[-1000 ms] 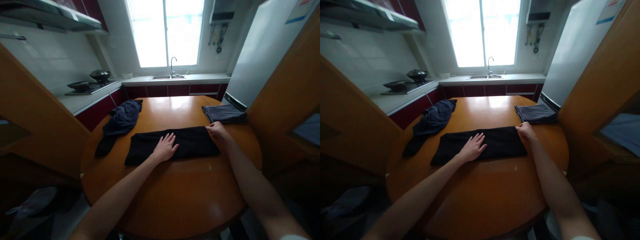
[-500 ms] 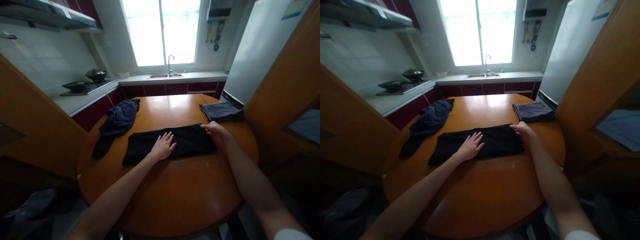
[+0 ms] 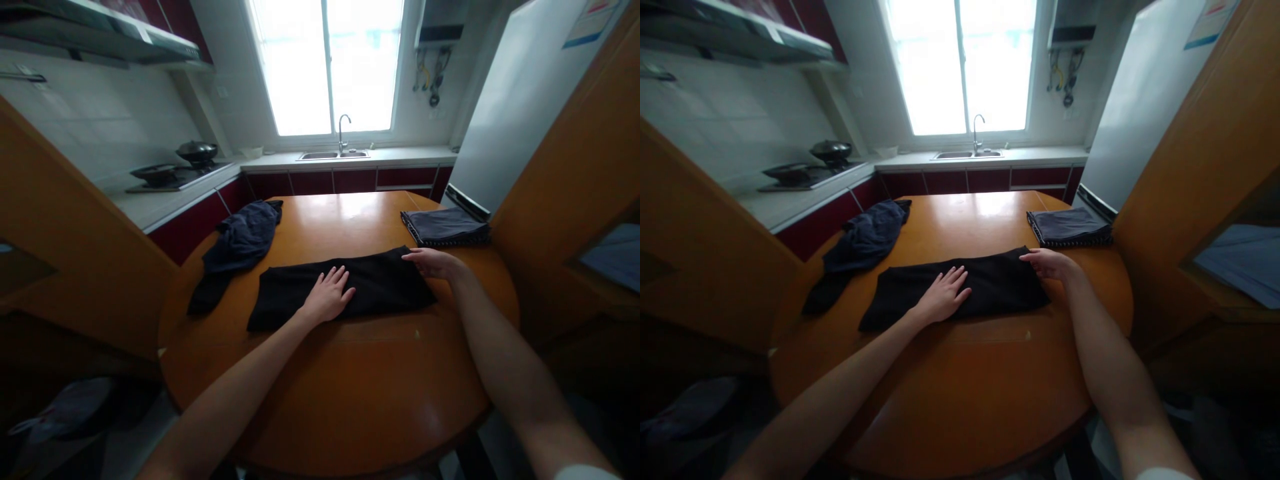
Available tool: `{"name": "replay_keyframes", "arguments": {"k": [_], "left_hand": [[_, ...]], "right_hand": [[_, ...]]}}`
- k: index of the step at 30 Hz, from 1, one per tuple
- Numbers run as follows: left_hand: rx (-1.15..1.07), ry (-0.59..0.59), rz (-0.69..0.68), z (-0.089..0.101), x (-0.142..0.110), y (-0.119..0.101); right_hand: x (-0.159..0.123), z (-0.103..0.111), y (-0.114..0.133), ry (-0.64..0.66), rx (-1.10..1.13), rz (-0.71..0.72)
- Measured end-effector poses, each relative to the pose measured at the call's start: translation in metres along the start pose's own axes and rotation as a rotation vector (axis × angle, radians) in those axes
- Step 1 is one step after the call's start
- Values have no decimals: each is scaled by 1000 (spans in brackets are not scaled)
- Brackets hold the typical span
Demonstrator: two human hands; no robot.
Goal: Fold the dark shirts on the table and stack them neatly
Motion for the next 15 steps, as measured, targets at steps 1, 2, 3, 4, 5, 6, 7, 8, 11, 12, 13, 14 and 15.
{"name": "replay_keyframes", "arguments": {"k": [1, 2, 3, 4, 5, 6, 7, 8, 11, 12, 13, 14, 15], "left_hand": [[0, -2, 0, 0, 0, 0], [0, -3, 1, 0, 0, 1], [-1, -4, 1, -1, 1, 1], [-3, -2, 1, -1, 1, 1], [-6, 0, 0, -2, 1, 1], [-10, 1, 0, -2, 1, 1], [-15, 3, -2, -1, 1, 1], [-20, 6, -3, -1, 2, 1], [-39, 18, 0, 0, 1, 1], [-45, 23, 0, 1, 1, 0], [-52, 24, -1, 1, 0, 0], [-59, 24, -4, 0, -1, 0], [-67, 25, -9, 0, -1, -1]], "right_hand": [[1, -2, -1, 33, 46, -3], [2, -3, -2, 52, 73, 0], [4, -3, -2, 62, 86, 4], [5, -3, -3, 64, 90, 8], [6, -3, -3, 57, 88, 13], [6, -2, -3, 45, 84, 20], [6, -2, -3, 34, 86, 27], [6, -1, -2, 20, 102, 38], [3, 1, 4, -19, 196, 77], [1, 1, 6, -28, 227, 91], [0, 2, 9, -34, 249, 103], [-2, 2, 11, -41, 262, 111], [-3, 2, 13, -45, 268, 114]]}}
Point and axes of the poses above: each hand's wrist, its own x-axis towards the middle knuckle, its own z-axis out of the back of the hand, y = z × x, the point moved 6 cm from there along x, towards the middle knuckle, and after that the axes turned 3 degrees about y, right-handed, at the moved point
